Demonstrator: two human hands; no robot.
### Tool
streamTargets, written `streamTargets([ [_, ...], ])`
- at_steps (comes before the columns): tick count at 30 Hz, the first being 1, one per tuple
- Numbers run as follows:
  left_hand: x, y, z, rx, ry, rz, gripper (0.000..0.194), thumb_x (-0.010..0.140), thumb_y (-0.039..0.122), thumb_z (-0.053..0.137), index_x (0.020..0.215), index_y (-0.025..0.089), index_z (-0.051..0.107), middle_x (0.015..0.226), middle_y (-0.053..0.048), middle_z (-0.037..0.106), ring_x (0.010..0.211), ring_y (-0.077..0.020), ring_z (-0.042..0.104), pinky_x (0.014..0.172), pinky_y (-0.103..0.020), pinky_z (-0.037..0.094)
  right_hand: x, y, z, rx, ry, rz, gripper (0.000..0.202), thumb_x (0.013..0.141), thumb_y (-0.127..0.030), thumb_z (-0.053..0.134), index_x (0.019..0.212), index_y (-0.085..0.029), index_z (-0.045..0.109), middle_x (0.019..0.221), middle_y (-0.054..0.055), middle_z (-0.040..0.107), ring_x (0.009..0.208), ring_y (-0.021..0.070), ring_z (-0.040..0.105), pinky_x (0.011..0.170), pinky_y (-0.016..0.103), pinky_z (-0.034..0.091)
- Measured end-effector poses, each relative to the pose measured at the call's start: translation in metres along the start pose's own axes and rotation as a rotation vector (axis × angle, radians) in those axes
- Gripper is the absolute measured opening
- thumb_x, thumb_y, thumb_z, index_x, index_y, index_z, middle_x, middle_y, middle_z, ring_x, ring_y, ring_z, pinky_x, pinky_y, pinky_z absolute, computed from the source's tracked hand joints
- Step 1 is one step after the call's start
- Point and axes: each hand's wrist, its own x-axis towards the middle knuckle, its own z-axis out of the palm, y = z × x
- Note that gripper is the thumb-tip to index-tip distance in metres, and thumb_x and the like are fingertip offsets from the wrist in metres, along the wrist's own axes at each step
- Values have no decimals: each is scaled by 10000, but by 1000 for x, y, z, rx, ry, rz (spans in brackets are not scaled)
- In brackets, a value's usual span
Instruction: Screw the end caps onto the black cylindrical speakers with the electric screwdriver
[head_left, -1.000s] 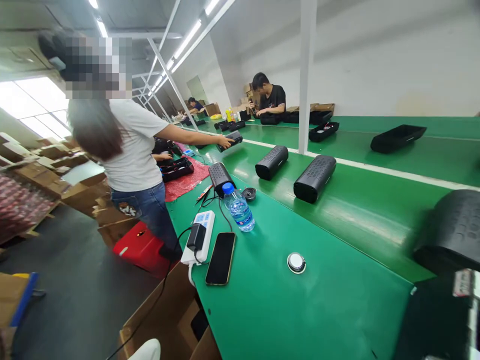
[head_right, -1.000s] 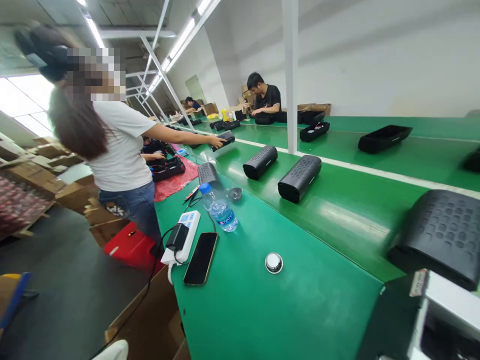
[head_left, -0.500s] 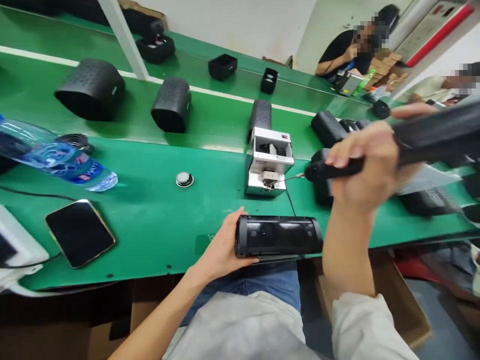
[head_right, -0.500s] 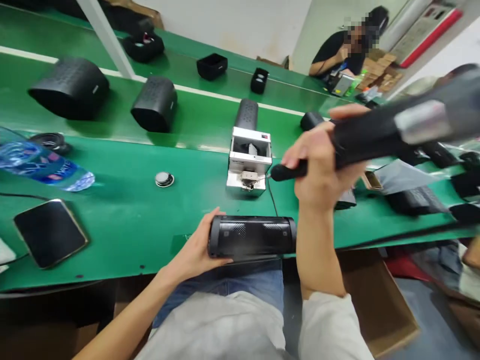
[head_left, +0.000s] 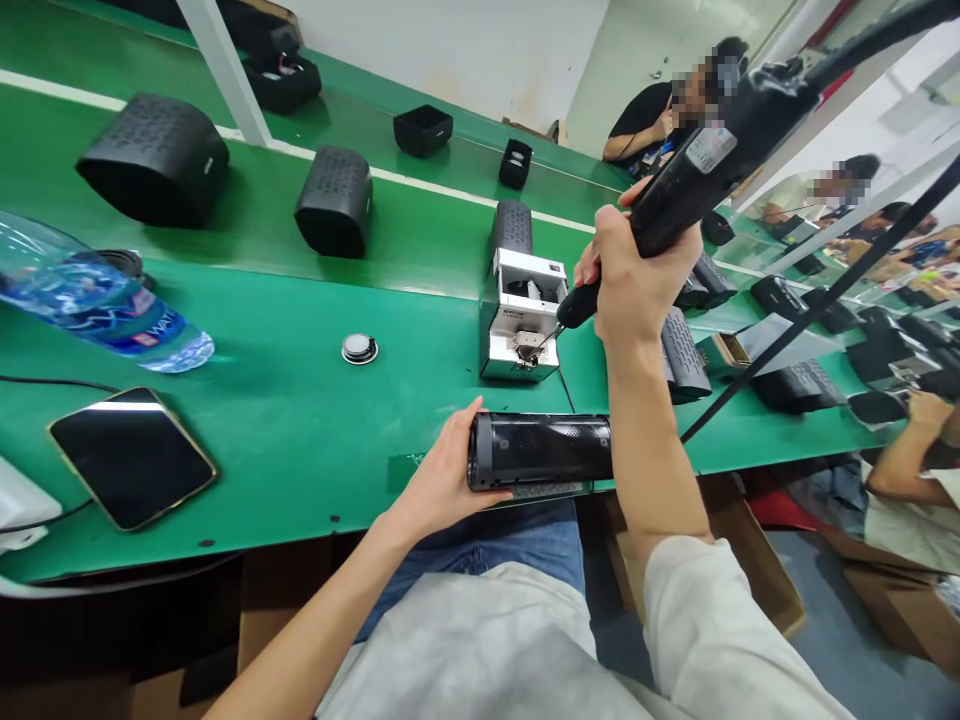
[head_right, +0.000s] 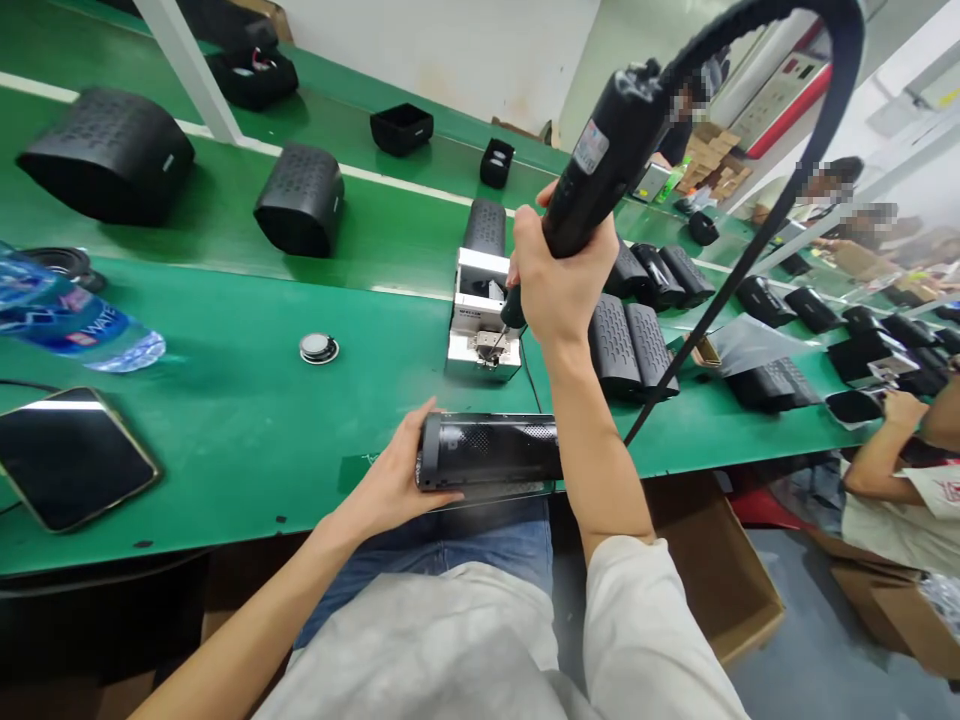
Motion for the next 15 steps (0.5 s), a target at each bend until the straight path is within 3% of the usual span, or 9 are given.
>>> streamTargets([
  [6,2,-6,4,-13,33,65,1394,815,379,1001,1814,333,30,1702,-221,442,1599,-470,481,1294,-694,463,-5,-10,-5,10,-42,34,389,917,-572,862,993,-354,548,601,-115,422,452,125,302,472,341,378],
  [10,2,-9,7,-17,48,98,1426,802,383,1014,1820,316,18,1714,-237,431,1607,-482,475,1295,-705,462,-15,-23,-5,8,-17,85,273,905,-411,800,966,-319,549,560,-128,410,413,122,347,452,311,346],
  [12,1,-10,8,-12,55,105,1440,800,382,1017,1821,306,5,1729,-248,412,1617,-485,463,1300,-707,457,-20,-41,-6,30,-7,112,213,871,-339,763,956,-300,572,548,-128,404,393,120,388,426,284,308],
  [15,1,-10,8,-15,58,130,1465,802,387,1018,1823,306,-30,1756,-254,381,1640,-483,438,1315,-696,444,-32,-90,-7,75,-7,115,163,842,-269,751,950,-298,632,580,-113,389,400,111,401,411,281,318],
])
